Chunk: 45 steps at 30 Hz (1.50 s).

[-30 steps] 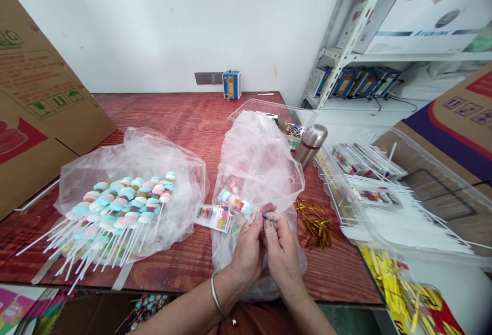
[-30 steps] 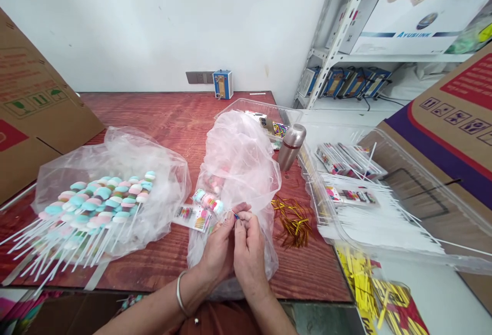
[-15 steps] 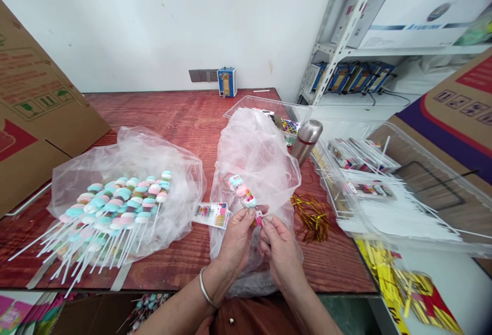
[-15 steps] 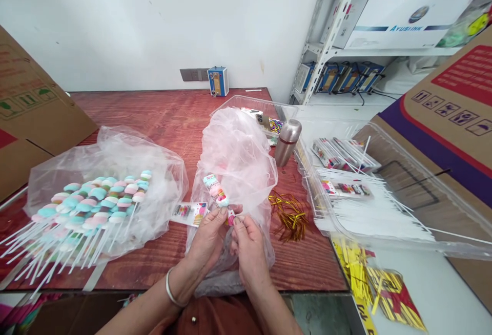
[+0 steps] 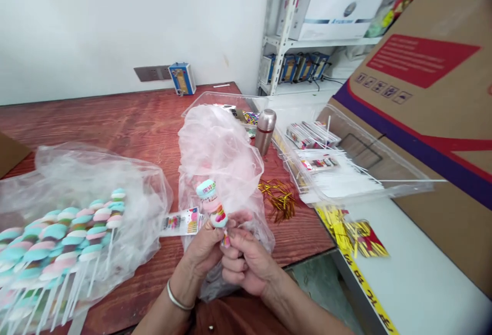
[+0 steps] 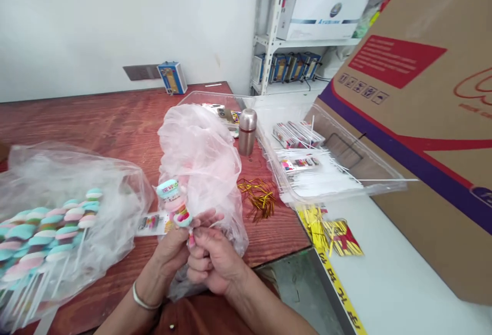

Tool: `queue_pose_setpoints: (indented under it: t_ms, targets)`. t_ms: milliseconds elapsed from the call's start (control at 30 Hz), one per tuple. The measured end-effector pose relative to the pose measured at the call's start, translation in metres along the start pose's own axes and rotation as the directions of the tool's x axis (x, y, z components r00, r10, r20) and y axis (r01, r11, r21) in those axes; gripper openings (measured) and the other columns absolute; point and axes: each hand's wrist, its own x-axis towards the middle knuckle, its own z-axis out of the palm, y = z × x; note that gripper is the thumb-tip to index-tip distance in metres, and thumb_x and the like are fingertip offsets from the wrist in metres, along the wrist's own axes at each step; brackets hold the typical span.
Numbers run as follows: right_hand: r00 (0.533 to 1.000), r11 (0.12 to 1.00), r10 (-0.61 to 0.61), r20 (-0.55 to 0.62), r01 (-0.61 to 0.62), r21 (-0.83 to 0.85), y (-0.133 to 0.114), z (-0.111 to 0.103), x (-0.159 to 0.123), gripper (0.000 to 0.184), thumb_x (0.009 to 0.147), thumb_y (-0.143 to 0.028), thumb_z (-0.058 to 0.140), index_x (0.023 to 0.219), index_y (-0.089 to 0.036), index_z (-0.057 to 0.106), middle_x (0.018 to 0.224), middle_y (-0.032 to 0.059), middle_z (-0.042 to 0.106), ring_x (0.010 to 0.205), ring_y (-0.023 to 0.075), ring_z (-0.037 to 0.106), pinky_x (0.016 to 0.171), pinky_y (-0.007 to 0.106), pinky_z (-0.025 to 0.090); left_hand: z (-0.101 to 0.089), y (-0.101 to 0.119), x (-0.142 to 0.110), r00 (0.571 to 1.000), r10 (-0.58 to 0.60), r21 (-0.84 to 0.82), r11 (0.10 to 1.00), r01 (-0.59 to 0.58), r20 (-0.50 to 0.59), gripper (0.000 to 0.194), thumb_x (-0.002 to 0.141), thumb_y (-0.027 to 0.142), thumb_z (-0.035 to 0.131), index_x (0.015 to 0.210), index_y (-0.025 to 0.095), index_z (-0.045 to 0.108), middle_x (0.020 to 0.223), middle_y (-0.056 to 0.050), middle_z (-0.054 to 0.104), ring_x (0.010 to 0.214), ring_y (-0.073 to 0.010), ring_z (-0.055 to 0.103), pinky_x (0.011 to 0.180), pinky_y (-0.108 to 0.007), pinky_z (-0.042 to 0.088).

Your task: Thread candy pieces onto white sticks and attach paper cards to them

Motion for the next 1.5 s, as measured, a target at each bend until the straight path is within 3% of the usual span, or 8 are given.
queue_pose_setpoints:
  t_ms: [100, 200, 333, 467, 800, 1100, 1267, 1500]
  targets:
    - [0.999, 0.999, 0.032, 0.023, -0.031, -0.045, 0.002, -0.003, -0.008, 0.04, 0.075, -0.051, 0.075, 0.077, -0.023, 0.046, 0.053, -0.0138, 0.033, 0.039, 0.0028, 0.015, 0.038, 0.016, 0.021, -0.001, -0.001, -0.002, 0.997, 0.032, 0.039, 0.999, -0.035, 0.073, 0.025, 0.056, 0.031, 0.091, 0.065, 0.014, 0.074, 0.081, -0.009, 0.073, 0.073, -0.0217, 0.069, 0.068, -0.032, 0.055]
    - [0.987, 0.868, -0.13, -0.091, 0.069, -0.492, -0.01, -0.013, -0.022, 0.039, 0.085, -0.058, 0.059, 0.076, -0.02, 0.055, 0.055, -0.0081, 0.047, 0.042, 0.007, 0.038, 0.044, 0.02, 0.034, 0.004, 0.0, -0.003, 0.994, 0.113, 0.097, 0.989, -0.111, -0.01, 0.024, 0.058, 0.031, 0.09, 0.065, 0.015, 0.075, 0.075, -0.006, 0.072, 0.06, -0.0155, 0.064, 0.061, -0.028, 0.054]
    - [0.745, 0.165, -0.655, -0.128, -0.025, -0.986, -0.044, -0.038, -0.036, 0.028, 0.095, -0.037, 0.048, 0.079, -0.019, 0.063, 0.07, -0.0019, 0.061, 0.067, 0.0139, 0.057, 0.062, 0.024, 0.04, 0.007, -0.005, 0.0, 0.985, 0.129, 0.141, 0.984, -0.113, -0.111, 0.025, 0.057, 0.033, 0.09, 0.068, 0.015, 0.076, 0.076, -0.007, 0.073, 0.078, -0.0233, 0.069, 0.083, -0.038, 0.055]
    - [0.547, -0.257, -0.835, -0.06, -0.484, -0.837, -0.076, -0.068, -0.021, 0.017, 0.095, -0.026, 0.05, 0.097, -0.019, 0.065, 0.094, 0.0047, 0.066, 0.082, 0.0176, 0.062, 0.068, 0.027, 0.041, 0.003, -0.016, 0.008, 0.991, -0.008, 0.255, 0.966, 0.042, -0.132, 0.03, 0.063, 0.035, 0.087, 0.084, 0.015, 0.079, 0.084, -0.01, 0.076, 0.088, -0.0244, 0.069, 0.094, -0.039, 0.049]
    - [0.572, -0.404, -0.82, -0.015, -0.599, -0.691, -0.094, -0.081, 0.015, 0.018, 0.093, -0.017, 0.052, 0.079, -0.019, 0.063, 0.083, 0.0054, 0.062, 0.072, 0.0169, 0.058, 0.058, 0.028, 0.032, -0.022, 0.007, 0.015, 0.953, 0.169, 0.5, 0.866, -0.021, -0.253, 0.032, 0.066, 0.045, 0.082, 0.081, 0.017, 0.077, 0.07, -0.004, 0.071, 0.068, -0.0188, 0.061, 0.074, -0.03, 0.047]
    - [0.437, -0.589, -0.806, 0.399, -0.531, -0.609, -0.077, -0.031, -0.018, 0.028, 0.097, -0.02, 0.047, 0.07, -0.021, 0.055, 0.073, 0.0028, 0.053, 0.066, 0.0152, 0.05, 0.06, 0.028, 0.032, 0.006, 0.04, -0.002, 0.801, 0.577, 0.966, 0.077, -0.248, 0.16, 0.026, 0.081, 0.005, 0.056, 0.082, 0.024, 0.074, 0.08, -0.004, 0.062, 0.077, -0.02, 0.054, 0.073, -0.028, 0.038]
    - [0.484, -0.724, -0.677, 0.554, -0.303, -0.62, -0.053, -0.003, -0.008, 0.033, 0.097, -0.019, 0.048, 0.064, -0.022, 0.051, 0.066, 0.0015, 0.049, 0.061, 0.0156, 0.042, 0.06, 0.031, 0.029, 0.017, 0.03, 0.004, 0.791, 0.524, 0.924, -0.359, -0.131, 0.316, 0.033, 0.087, 0.002, 0.044, 0.098, 0.022, 0.068, 0.082, -0.004, 0.058, 0.074, -0.0205, 0.053, 0.068, -0.03, 0.042]
    - [0.509, -0.763, -0.625, 0.591, -0.238, -0.601, -0.035, -0.003, 0.008, 0.029, 0.095, -0.014, 0.05, 0.067, -0.022, 0.05, 0.067, 0.0018, 0.048, 0.063, 0.0173, 0.041, 0.062, 0.032, 0.029, 0.019, 0.023, 0.004, 0.682, 0.602, 0.876, -0.467, -0.123, 0.416, 0.024, 0.096, 0.012, 0.043, 0.116, 0.018, 0.056, 0.086, -0.004, 0.063, 0.078, -0.0185, 0.06, 0.069, -0.029, 0.047]
